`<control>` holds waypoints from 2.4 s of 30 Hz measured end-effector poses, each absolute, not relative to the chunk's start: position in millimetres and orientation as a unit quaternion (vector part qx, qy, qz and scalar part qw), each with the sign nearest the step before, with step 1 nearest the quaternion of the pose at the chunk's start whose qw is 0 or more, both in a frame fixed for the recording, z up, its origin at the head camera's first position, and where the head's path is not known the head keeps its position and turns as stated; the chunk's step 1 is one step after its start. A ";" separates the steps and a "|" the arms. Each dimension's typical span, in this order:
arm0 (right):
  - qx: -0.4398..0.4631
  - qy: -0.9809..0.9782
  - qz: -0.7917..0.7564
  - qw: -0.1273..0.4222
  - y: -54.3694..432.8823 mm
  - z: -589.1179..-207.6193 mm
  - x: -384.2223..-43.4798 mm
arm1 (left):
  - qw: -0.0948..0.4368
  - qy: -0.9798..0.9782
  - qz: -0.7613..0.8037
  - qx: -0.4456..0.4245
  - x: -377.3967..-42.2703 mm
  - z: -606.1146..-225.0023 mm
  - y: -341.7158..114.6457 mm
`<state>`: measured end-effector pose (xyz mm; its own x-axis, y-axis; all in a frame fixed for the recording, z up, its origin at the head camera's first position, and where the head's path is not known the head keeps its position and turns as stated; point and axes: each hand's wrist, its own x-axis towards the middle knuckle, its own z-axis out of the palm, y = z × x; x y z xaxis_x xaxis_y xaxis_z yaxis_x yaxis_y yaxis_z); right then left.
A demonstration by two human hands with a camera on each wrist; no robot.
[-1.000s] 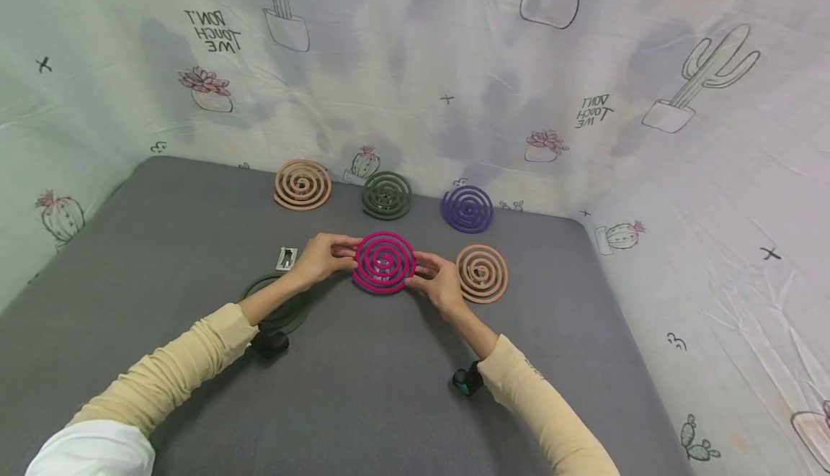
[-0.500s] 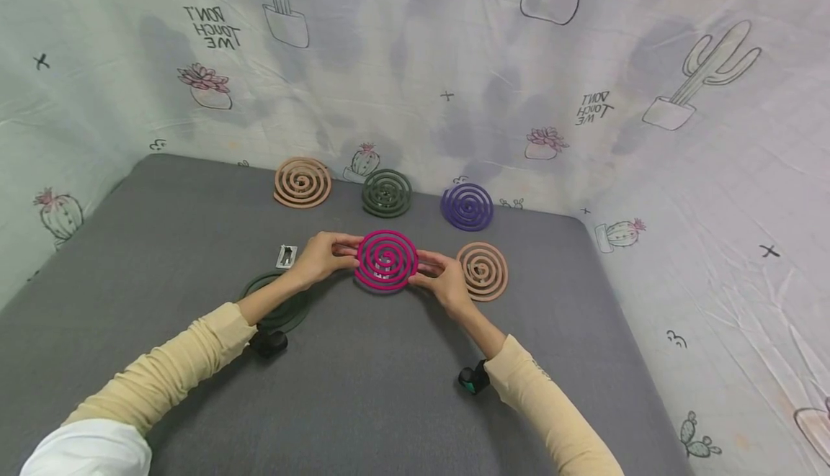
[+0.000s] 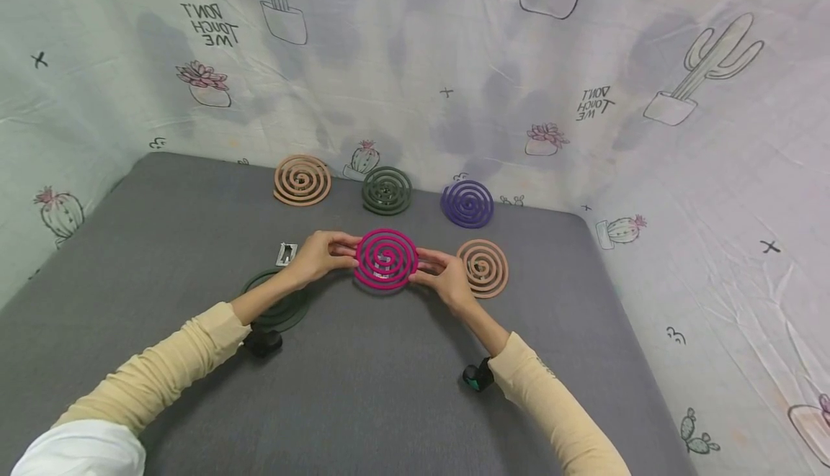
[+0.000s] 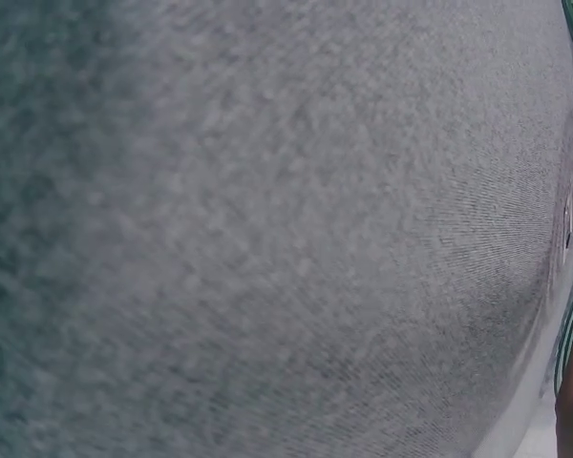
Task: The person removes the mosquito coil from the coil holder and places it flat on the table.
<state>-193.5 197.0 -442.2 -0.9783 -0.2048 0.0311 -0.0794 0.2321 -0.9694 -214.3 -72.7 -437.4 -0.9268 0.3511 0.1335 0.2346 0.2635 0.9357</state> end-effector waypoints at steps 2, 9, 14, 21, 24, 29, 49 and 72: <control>-0.105 0.776 -0.620 0.044 198.4 -442.4 -192.0 | 0.050 0.795 0.576 0.185 -213.5 -437.3 -73.6; -0.107 0.775 -0.621 0.055 199.8 -441.4 -189.8 | 0.030 0.789 0.575 0.213 -210.5 -437.1 -77.1; -0.101 0.785 -0.609 0.063 200.9 -439.9 -187.5 | 0.044 0.801 0.563 0.200 -208.8 -434.8 -75.3; -0.103 0.772 -0.623 0.072 202.5 -438.5 -182.7 | 0.060 0.808 0.556 0.187 -203.3 -433.7 -73.6; -0.107 0.773 -0.622 0.072 202.4 -438.5 -181.0 | 0.063 0.805 0.560 0.188 -200.8 -433.6 -74.8; -0.111 0.770 -0.624 0.072 201.8 -438.8 -178.0 | 0.066 0.800 0.566 0.188 -198.3 -433.5 -75.8; -0.097 0.764 -0.632 0.089 201.1 -440.4 -164.8 | 0.073 0.803 0.559 0.197 -185.6 -434.3 -78.4; -0.092 0.753 -0.643 0.103 202.7 -446.6 -151.4 | 0.090 0.804 0.554 0.196 -170.8 -437.6 -76.4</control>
<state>-151.4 202.7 -446.6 -0.9619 -0.2712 -0.0357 -0.0074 0.1564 -0.9877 -170.8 -76.4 -437.6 -0.9075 0.4138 0.0725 0.2151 0.3096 0.9262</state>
